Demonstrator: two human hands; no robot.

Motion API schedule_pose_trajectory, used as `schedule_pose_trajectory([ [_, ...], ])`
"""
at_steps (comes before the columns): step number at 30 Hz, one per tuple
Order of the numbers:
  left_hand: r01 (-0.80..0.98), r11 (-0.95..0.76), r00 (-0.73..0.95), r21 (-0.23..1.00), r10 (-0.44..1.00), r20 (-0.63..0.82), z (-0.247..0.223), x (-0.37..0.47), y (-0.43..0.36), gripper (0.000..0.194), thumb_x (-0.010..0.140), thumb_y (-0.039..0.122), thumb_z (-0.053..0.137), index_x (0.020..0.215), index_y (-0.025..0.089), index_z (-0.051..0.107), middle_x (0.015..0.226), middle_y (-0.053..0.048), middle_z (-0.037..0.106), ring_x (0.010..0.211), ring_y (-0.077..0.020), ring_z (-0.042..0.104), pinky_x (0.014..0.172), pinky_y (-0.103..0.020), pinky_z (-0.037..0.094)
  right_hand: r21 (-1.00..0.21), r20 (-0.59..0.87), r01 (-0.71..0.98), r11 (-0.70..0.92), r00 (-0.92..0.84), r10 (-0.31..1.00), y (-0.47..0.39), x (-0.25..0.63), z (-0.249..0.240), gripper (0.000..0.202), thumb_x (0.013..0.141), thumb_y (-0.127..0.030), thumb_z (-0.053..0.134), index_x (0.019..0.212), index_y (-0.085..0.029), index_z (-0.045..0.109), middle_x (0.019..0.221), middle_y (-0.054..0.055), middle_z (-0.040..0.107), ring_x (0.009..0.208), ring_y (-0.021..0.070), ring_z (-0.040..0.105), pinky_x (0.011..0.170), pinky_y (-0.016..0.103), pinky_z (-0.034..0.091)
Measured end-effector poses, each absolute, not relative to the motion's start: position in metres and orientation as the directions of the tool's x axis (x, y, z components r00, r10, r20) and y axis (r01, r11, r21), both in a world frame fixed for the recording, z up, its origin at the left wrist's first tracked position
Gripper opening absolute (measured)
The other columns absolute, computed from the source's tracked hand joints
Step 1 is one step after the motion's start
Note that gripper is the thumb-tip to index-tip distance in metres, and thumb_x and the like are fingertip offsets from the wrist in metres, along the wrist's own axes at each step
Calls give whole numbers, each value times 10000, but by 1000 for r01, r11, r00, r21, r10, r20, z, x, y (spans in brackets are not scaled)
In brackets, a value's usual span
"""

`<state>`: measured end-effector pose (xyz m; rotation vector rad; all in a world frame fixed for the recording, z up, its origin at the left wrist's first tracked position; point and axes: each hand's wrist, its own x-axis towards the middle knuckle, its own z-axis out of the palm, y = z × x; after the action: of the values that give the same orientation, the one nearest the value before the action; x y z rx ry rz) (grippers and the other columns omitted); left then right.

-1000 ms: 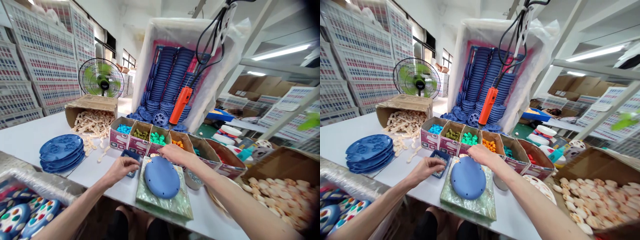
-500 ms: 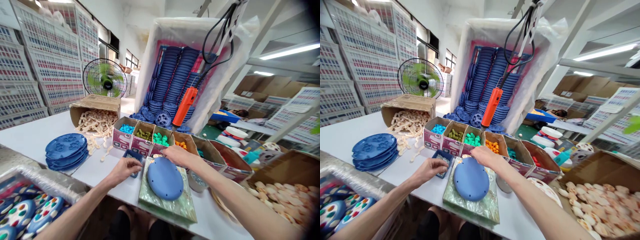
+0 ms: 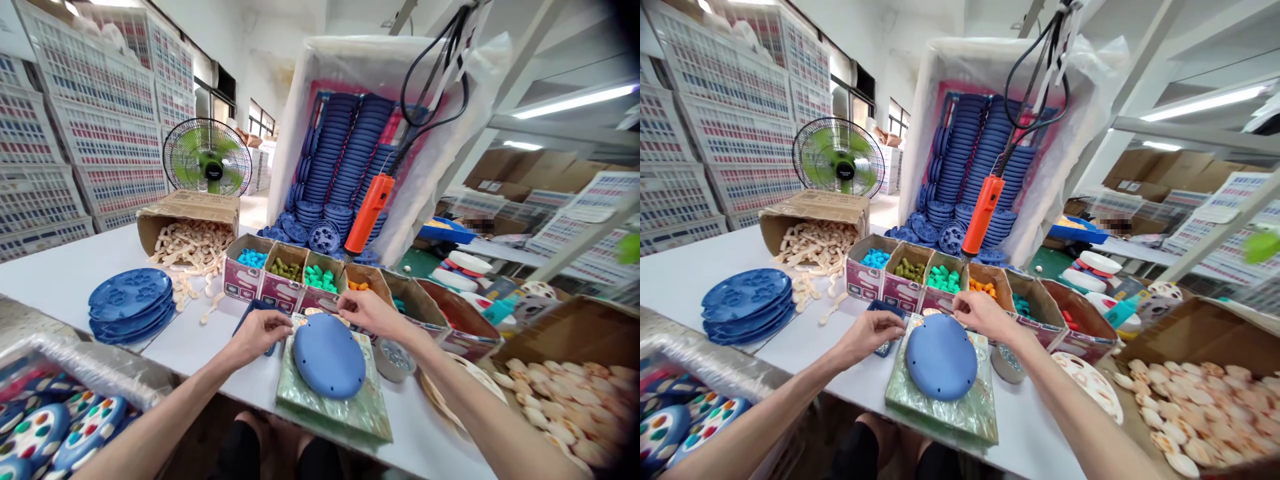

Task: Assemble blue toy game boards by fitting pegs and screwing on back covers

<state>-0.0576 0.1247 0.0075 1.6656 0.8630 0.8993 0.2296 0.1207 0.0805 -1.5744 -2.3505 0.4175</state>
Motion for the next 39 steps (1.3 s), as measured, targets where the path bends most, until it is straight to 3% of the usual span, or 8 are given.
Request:
schedule_pose_trajectory([
  [4,131,-297,488,946,850,199,12,-37,138,209,781,321,685,875,162,781,887,-66,787,862,-217,718,798,-281,542,-595,112,750,289,-279,954,98,242,73,274,909,-428,567,860,-180,674,811,33,708,706,155,618,628,245,463],
  [9,183,-332,535,925,823,189,21,-19,155,165,705,266,720,809,173,808,864,-54,792,863,-222,704,789,-273,515,-717,100,667,200,-186,977,78,256,59,319,860,-474,652,848,-172,754,755,42,725,675,170,622,611,265,454],
  [17,267,-226,585,937,811,29,22,-10,169,209,628,275,760,791,158,820,815,-49,784,814,-214,677,740,-276,490,-799,118,570,193,-166,979,55,262,55,268,858,-424,653,918,-199,785,934,60,779,873,225,686,783,313,494],
  [22,340,-164,585,926,808,-72,25,-7,176,218,586,280,794,772,165,808,765,-31,762,773,-198,660,660,-264,466,-736,198,630,247,-148,969,50,262,52,240,880,-402,633,912,-212,778,926,46,777,854,214,679,781,312,486],
  [26,398,-149,571,905,813,-117,26,-7,177,336,601,321,791,889,149,786,776,-42,746,732,-192,652,558,-247,428,-778,170,590,214,-129,977,58,266,42,236,861,-410,663,894,-211,786,903,44,778,852,220,680,779,313,483],
  [29,424,-210,564,881,823,-75,24,-14,173,412,671,383,755,996,129,753,861,-70,756,788,-200,675,616,-255,472,-810,142,559,179,-108,984,68,267,33,242,839,-418,682,871,-199,780,882,47,778,842,226,681,763,315,484],
  [33,517,-351,548,781,837,13,22,-40,164,308,801,396,634,943,144,741,901,-73,760,830,-203,682,700,-261,487,-836,112,529,147,-98,989,77,266,24,282,802,-446,698,853,-179,775,888,62,779,869,242,683,790,331,491],
  [39,766,-461,512,449,859,8,9,-85,158,150,745,172,607,745,204,754,824,-62,754,811,-248,684,717,-294,457,-867,40,495,62,-56,998,81,260,20,267,726,-414,748,791,-157,777,817,59,766,797,214,658,748,319,475],
])
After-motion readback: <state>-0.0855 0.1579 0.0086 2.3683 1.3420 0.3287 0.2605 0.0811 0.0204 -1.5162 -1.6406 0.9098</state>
